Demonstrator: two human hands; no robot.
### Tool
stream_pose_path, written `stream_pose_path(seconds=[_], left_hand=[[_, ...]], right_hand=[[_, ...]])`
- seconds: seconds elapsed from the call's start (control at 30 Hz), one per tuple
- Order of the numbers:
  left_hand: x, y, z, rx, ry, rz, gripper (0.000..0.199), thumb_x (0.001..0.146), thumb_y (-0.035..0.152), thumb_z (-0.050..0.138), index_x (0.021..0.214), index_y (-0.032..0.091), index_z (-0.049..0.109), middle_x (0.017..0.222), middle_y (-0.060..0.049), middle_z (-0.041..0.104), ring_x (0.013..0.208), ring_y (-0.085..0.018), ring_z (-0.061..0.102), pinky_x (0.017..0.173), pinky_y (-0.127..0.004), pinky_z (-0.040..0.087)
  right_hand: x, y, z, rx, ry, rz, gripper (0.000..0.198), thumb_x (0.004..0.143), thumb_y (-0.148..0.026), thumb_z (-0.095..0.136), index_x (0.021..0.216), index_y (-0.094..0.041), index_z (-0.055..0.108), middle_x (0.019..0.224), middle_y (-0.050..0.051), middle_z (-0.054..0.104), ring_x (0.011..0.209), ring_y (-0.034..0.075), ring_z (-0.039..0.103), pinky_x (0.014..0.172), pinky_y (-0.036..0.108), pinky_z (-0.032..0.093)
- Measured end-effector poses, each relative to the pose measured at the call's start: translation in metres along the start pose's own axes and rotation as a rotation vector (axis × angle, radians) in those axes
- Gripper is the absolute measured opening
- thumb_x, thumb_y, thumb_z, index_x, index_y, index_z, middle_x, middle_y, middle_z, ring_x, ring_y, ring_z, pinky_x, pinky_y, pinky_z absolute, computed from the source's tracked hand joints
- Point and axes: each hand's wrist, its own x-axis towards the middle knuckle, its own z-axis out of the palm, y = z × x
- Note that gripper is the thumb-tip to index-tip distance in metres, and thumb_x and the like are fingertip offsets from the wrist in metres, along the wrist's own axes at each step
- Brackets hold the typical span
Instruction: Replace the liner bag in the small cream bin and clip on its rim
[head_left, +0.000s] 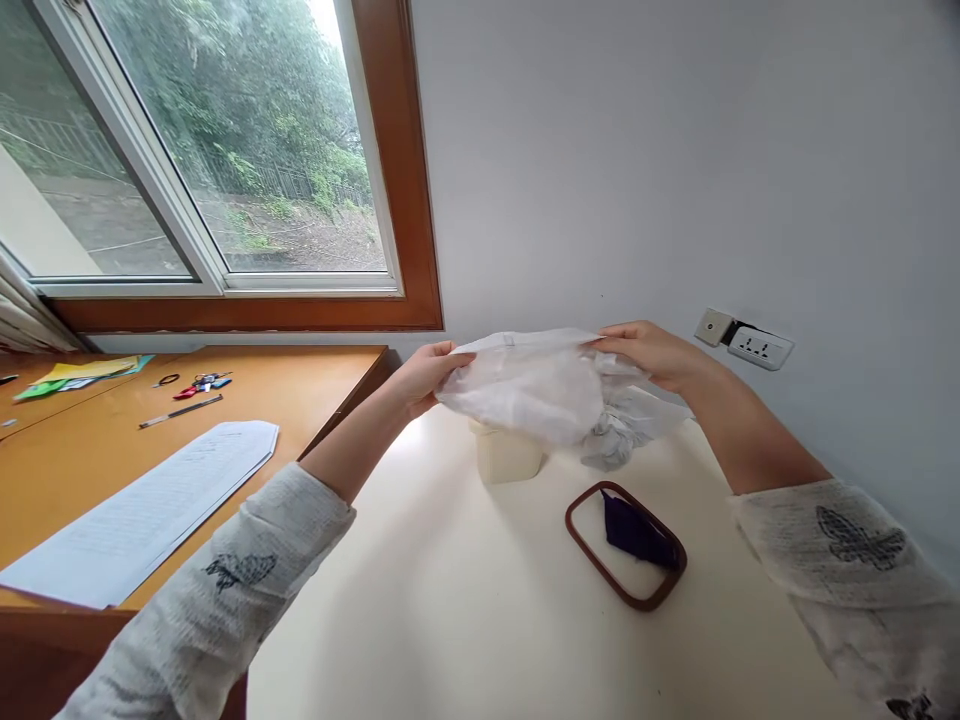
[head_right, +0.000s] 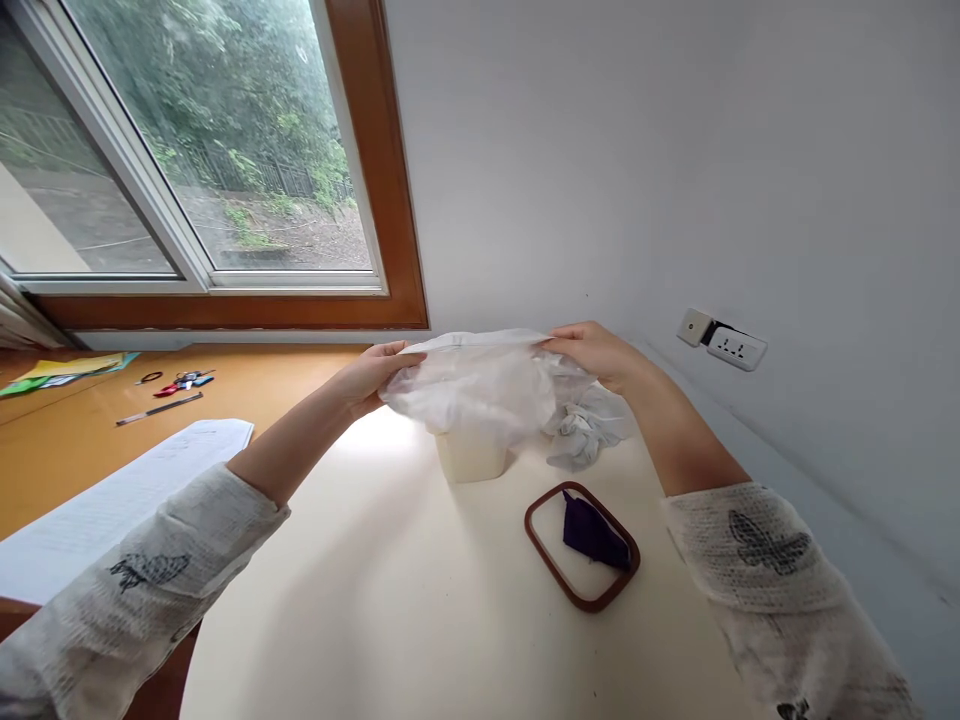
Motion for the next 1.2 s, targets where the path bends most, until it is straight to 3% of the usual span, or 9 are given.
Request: stream_pose_path(seconds=[0.17, 0.33, 0.5, 0.6, 0.7, 0.77, 1.0, 1.2], left_hand=[[-0.014, 0.002, -0.022, 0.225, -0.101, -0.104, 0.032, 0.061, 0.042, 0.072, 0.068, 0.014, 0.058, 0.06, 0.0, 0.056, 0.049, -0.009, 0.051, 0.042, -0.019, 0.035], [-0.026, -0.009, -0.038, 0.462, -0.177, -0.194, 0.045, 0.063, 0.056, 0.065, 0.084, 0.016, 0.066, 0.073, -0.006, 0.065, 0.057, -0.015, 0.058, 0.045, -0.022, 0.04], [-0.038, -0.029, -0.049, 0.485, -0.272, -0.167, 0.04, 0.072, 0.055, 0.056, 0.082, 0.016, 0.064, 0.073, -0.004, 0.061, 0.06, -0.014, 0.055, 0.049, -0.02, 0.039], [-0.044, -0.034, -0.053, 0.468, -0.377, -0.111, 0.033, 0.072, 0.048, 0.06, 0.078, 0.015, 0.061, 0.069, -0.001, 0.056, 0.06, -0.012, 0.052, 0.05, -0.02, 0.039], [-0.045, -0.034, -0.053, 0.502, -0.435, -0.092, 0.029, 0.065, 0.039, 0.069, 0.076, 0.014, 0.059, 0.065, 0.001, 0.052, 0.059, -0.011, 0.051, 0.051, -0.02, 0.038], [-0.043, -0.034, -0.051, 0.488, -0.41, -0.072, 0.028, 0.063, 0.035, 0.071, 0.077, 0.014, 0.058, 0.066, 0.002, 0.052, 0.06, -0.011, 0.051, 0.052, -0.02, 0.038], [-0.02, -0.052, -0.034, 0.128, -0.104, -0.021, 0.025, 0.061, 0.027, 0.071, 0.077, 0.013, 0.057, 0.069, -0.002, 0.059, 0.063, -0.014, 0.057, 0.056, -0.023, 0.044], [-0.002, -0.078, -0.021, 0.009, 0.109, -0.024, 0.023, 0.057, 0.022, 0.071, 0.068, 0.016, 0.051, 0.054, 0.006, 0.049, 0.046, -0.005, 0.046, 0.043, -0.015, 0.032]], right_hand=[[-0.004, 0.005, -0.007, 0.151, -0.04, 0.055, 0.02, 0.064, -0.028, 0.07, 0.08, -0.017, 0.067, 0.08, 0.005, 0.066, 0.067, 0.014, 0.06, 0.055, 0.023, 0.05], [-0.006, 0.017, -0.002, 0.031, -0.177, 0.107, 0.025, 0.066, -0.038, 0.069, 0.079, -0.017, 0.066, 0.08, 0.004, 0.065, 0.065, 0.013, 0.058, 0.051, 0.021, 0.043], [-0.011, 0.037, 0.002, -0.15, -0.421, 0.118, 0.038, 0.066, -0.046, 0.067, 0.087, -0.015, 0.064, 0.078, 0.004, 0.064, 0.066, 0.013, 0.056, 0.056, 0.022, 0.041], [-0.011, 0.05, 0.003, -0.208, -0.476, 0.047, 0.034, 0.064, -0.044, 0.069, 0.083, -0.016, 0.064, 0.081, 0.003, 0.064, 0.073, 0.015, 0.056, 0.062, 0.024, 0.042], [-0.008, 0.057, 0.004, -0.255, -0.371, -0.009, 0.027, 0.066, -0.043, 0.066, 0.075, -0.018, 0.064, 0.079, 0.002, 0.064, 0.074, 0.017, 0.056, 0.063, 0.025, 0.041], [-0.005, 0.058, 0.007, -0.249, -0.272, -0.034, 0.025, 0.068, -0.042, 0.063, 0.076, -0.019, 0.065, 0.081, 0.002, 0.065, 0.075, 0.018, 0.056, 0.063, 0.026, 0.041], [0.016, 0.063, 0.04, -0.01, 0.095, -0.114, 0.023, 0.069, -0.036, 0.058, 0.081, -0.018, 0.066, 0.074, 0.002, 0.065, 0.066, 0.015, 0.056, 0.057, 0.024, 0.039], [0.042, 0.093, 0.078, 0.17, 0.192, -0.078, 0.029, 0.07, -0.04, 0.052, 0.085, -0.018, 0.064, 0.068, 0.002, 0.064, 0.062, 0.016, 0.055, 0.055, 0.025, 0.04]])
